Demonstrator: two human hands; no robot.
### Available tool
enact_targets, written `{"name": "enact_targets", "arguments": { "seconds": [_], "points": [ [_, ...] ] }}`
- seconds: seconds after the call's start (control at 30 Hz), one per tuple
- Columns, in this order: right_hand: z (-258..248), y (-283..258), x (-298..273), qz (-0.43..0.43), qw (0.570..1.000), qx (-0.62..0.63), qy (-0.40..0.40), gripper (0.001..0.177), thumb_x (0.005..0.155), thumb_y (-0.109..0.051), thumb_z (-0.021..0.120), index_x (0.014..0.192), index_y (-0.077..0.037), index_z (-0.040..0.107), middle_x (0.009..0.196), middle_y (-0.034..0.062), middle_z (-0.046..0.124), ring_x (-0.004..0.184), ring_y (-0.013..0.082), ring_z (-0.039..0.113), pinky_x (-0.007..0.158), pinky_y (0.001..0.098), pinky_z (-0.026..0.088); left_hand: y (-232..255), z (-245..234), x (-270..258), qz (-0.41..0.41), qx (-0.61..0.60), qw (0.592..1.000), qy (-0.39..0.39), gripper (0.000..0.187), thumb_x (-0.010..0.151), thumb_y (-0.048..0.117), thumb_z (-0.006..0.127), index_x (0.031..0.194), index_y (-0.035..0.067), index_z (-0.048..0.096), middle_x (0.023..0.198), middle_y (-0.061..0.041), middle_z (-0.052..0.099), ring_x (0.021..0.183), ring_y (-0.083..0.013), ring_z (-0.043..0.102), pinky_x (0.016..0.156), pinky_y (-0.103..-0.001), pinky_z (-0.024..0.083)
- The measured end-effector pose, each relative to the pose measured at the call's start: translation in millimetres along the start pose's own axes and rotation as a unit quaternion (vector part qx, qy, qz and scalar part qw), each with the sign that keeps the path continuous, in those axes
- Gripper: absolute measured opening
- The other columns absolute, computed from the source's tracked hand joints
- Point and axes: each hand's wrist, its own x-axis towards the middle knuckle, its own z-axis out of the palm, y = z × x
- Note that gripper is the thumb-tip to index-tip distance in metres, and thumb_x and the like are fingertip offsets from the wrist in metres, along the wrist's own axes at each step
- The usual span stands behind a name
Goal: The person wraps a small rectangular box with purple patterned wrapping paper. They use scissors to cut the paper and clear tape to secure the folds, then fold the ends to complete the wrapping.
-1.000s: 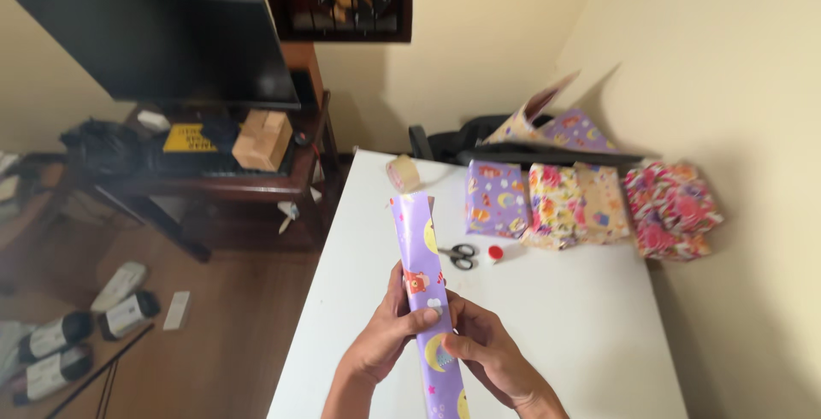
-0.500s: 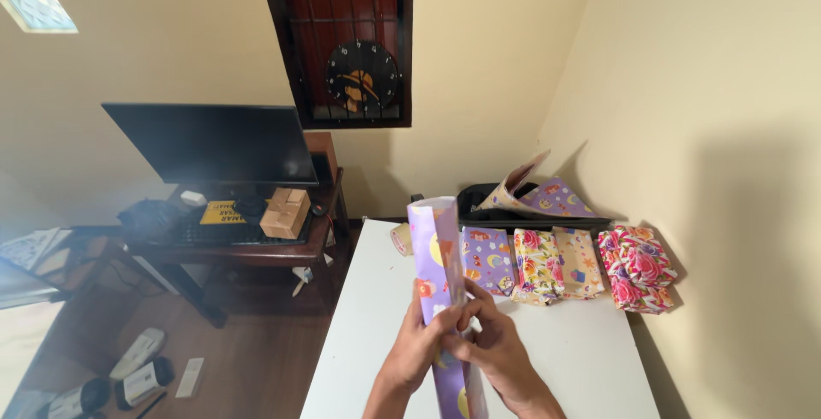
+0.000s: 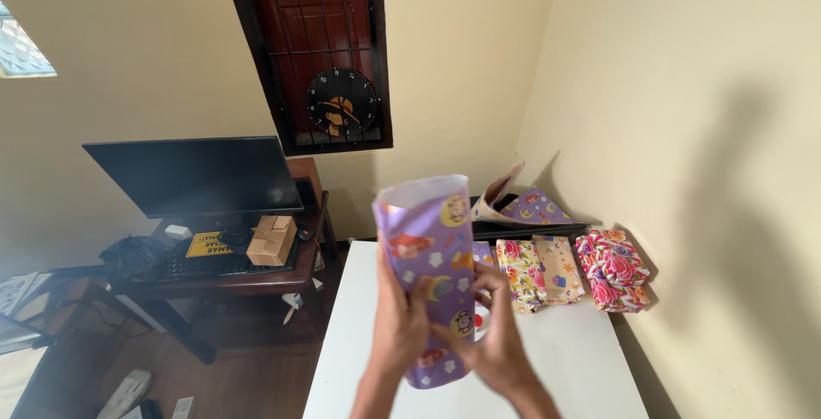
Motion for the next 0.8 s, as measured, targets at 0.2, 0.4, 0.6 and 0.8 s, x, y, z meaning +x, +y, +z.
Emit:
{"name": "enact_targets", "arguments": {
  "seconds": [0.2,0.4,0.6,0.8],
  "points": [
    [-21.3,-10.2,19.8,0.012,0.991,0.134,-0.022,0.056,0.093,-0.009,0.067,0.144,-0.002,0.043,0.14,0.0175,0.058,0.128,0.0258,0.06,0.108,0.0408,0.05,-35.3,-29.1,-5.6,0.168,0.049,0.981,-0.08,0.066,0.104,-0.007,0.049,0.159,0.0,0.013,0.136,-0.023,0.056,0.12,-0.0304,0.058,0.105,-0.04,0.047],
    [-34.5,-17.4,28.8,-0.015,0.988,0.15,-0.03,0.048,0.092,0.001,0.075,0.135,0.01,0.054,0.123,0.0198,0.066,0.118,0.0278,0.068,0.106,0.0431,0.056,-60.7,-40.2,-6.9,0.286,0.098,0.949,-0.084,0.085,0.101,-0.016,0.051,0.165,0.002,-0.001,0.136,-0.016,0.055,0.111,-0.0235,0.065,0.092,-0.033,0.062],
    [-48.2,-46.4,41.7,0.044,0.988,0.069,-0.13,0.059,0.077,-0.001,0.082,0.132,0.004,0.06,0.12,0.0128,0.07,0.107,0.0168,0.067,0.092,0.035,0.057,-44.4,-53.0,-10.2,0.214,0.092,0.965,-0.12,0.094,0.079,-0.031,0.042,0.159,0.005,0.009,0.159,-0.03,0.031,0.136,-0.0416,0.053,0.084,-0.039,0.066],
    [-37.4,-45.7,47.6,0.096,0.982,0.08,-0.143,0.046,0.082,-0.009,0.083,0.123,0.003,0.068,0.11,0.0098,0.071,0.101,0.0144,0.068,0.089,0.0336,0.059,-45.3,-54.5,-8.8,0.242,0.107,0.958,-0.106,0.089,0.093,-0.021,0.048,0.161,-0.001,-0.005,0.141,-0.021,0.053,0.113,-0.0261,0.066,0.089,-0.035,0.062]
  ]
}}
